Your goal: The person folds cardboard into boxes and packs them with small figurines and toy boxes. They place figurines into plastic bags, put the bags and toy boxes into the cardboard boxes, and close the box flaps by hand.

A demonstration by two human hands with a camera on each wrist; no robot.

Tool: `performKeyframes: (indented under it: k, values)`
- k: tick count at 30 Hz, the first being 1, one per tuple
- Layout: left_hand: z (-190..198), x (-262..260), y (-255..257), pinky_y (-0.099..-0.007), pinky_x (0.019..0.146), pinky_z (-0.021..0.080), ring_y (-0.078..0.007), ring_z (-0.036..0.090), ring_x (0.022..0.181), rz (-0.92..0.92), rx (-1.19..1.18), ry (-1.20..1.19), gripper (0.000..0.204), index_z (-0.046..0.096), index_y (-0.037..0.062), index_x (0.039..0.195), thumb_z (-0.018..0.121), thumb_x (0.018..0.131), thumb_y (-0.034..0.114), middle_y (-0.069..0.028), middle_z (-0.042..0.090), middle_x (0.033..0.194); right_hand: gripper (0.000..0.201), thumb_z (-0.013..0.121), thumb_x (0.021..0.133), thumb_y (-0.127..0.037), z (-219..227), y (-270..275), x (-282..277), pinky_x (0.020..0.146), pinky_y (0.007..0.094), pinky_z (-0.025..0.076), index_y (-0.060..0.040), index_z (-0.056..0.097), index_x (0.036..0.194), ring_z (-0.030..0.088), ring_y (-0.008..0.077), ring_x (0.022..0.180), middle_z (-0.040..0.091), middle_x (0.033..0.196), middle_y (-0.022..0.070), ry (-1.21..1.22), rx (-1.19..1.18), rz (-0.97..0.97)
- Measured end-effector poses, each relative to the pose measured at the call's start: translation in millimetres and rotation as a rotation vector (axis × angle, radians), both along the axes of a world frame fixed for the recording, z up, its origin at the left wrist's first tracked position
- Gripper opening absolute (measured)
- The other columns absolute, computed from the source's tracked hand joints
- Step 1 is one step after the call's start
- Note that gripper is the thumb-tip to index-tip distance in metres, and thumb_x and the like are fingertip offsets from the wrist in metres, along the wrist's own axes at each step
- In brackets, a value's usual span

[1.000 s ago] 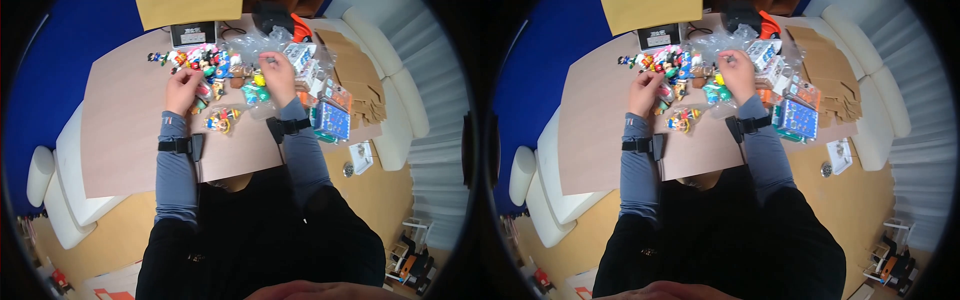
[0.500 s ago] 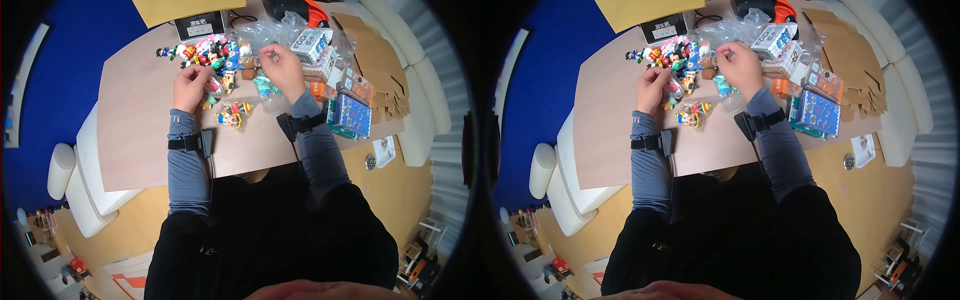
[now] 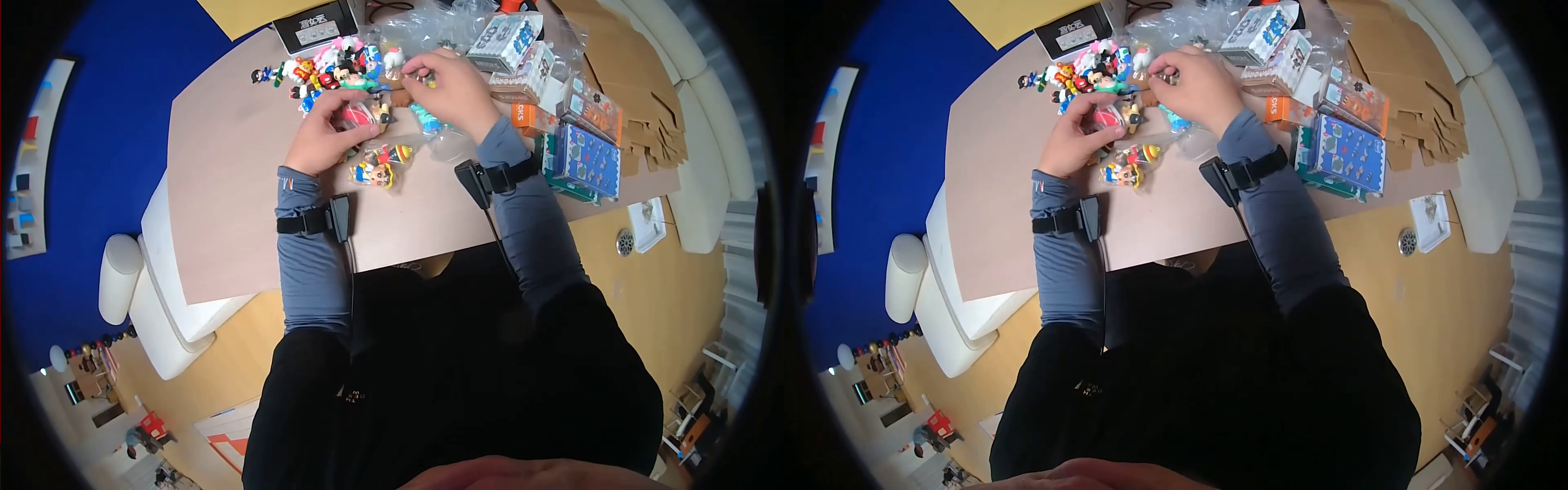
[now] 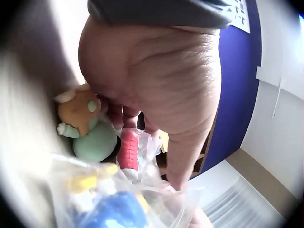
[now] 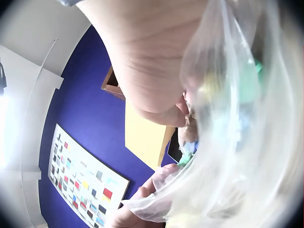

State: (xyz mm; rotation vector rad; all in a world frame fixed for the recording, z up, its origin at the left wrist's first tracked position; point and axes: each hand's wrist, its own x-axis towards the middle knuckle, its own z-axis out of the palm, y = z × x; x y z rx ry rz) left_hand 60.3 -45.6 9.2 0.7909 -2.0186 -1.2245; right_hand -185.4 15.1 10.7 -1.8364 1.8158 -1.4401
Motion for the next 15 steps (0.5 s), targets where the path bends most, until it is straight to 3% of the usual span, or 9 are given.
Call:
performKeyframes:
  k: [5, 7, 9, 11, 12, 14, 15]
  values:
    - [-9.3, 7.1, -9.8, -0.0234, 0.076, 0.051, -0.0078, 0.06, 0.085, 0.075, 0.15, -0.066, 0.025, 0.067, 0.0042, 0.111, 0.076, 0.087, 0.005, 0.0018, 0.062, 0.096, 0.024, 0.073, 0.082, -0.026, 3.9, 2.6, -1.6, 0.076, 0.035, 0.052, -0.0096, 0.075, 0.1, 0.065, 0.0237, 0.084, 0.067, 0.095, 0.0073, -0.018, 0.07, 0.09]
    - [-9.0, 11.5, -13.0, -0.0225, 0.071, 0.049, -0.0064, 0.058, 0.08, 0.158, 0.17, -0.019, 0.02, 0.067, 0.004, 0.106, 0.068, 0.086, -0.001, 0.0026, 0.062, 0.093, 0.023, 0.077, 0.085, -0.024, -0.5, -1.0, -2.9, 0.067, 0.0273, 0.046, -0.0119, 0.077, 0.103, 0.051, 0.0129, 0.07, 0.062, 0.09, 0.0015, -0.069, 0.055, 0.113]
    - [0.6, 10.3, -9.0, -0.0245, 0.074, 0.049, -0.0086, 0.058, 0.083, 0.233, 0.202, -0.027, 0.019, 0.066, 0.0035, 0.099, 0.063, 0.083, -0.005, 0.0008, 0.063, 0.094, 0.023, 0.077, 0.085, -0.024, 1.5, 0.3, -1.4, 0.066, 0.027, 0.046, -0.0112, 0.077, 0.104, 0.051, 0.0121, 0.07, 0.062, 0.09, 0.0014, -0.093, 0.068, 0.106]
    - [6.2, 6.9, -3.8, -0.0277, 0.079, 0.048, -0.0126, 0.058, 0.089, 0.294, -0.167, -0.042, 0.02, 0.069, 0.0039, 0.098, 0.074, 0.079, 0.001, -0.0012, 0.064, 0.096, 0.023, 0.077, 0.085, -0.024, 1.1, -0.9, -1.9, 0.066, 0.0267, 0.046, -0.0105, 0.077, 0.104, 0.051, 0.0112, 0.07, 0.063, 0.09, 0.0013, -0.115, 0.085, 0.099]
    - [16.6, 4.3, 2.5, -0.0277, 0.079, 0.048, -0.0126, 0.058, 0.089, 0.292, -0.167, -0.04, 0.02, 0.069, 0.0039, 0.098, 0.074, 0.079, 0.001, -0.0012, 0.064, 0.096, 0.023, 0.077, 0.085, -0.024, -1.3, -2.0, -2.0, 0.065, 0.0266, 0.046, -0.0099, 0.077, 0.103, 0.051, 0.011, 0.07, 0.063, 0.09, 0.0012, -0.134, 0.087, 0.102]
    - [37.1, 0.4, 14.0, -0.0312, 0.086, 0.047, -0.0178, 0.058, 0.094, 0.045, -0.267, -0.011, 0.031, 0.073, 0.006, 0.1, 0.085, 0.072, 0.008, -0.0026, 0.064, 0.1, 0.022, 0.077, 0.086, -0.023, -0.1, -2.1, -1.5, 0.065, 0.0265, 0.046, -0.0092, 0.077, 0.103, 0.051, 0.0107, 0.069, 0.064, 0.089, 0.001, -0.151, 0.09, 0.102]
    - [40.9, -1.6, 17.0, -0.0312, 0.086, 0.047, -0.0178, 0.058, 0.094, 0.044, -0.266, -0.007, 0.031, 0.073, 0.006, 0.1, 0.085, 0.072, 0.008, -0.0026, 0.064, 0.1, 0.022, 0.075, 0.085, -0.023, 4.4, 0.0, -0.6, 0.067, 0.0283, 0.049, -0.0077, 0.076, 0.101, 0.056, 0.0142, 0.072, 0.065, 0.09, 0.0035, -0.143, 0.105, 0.093]
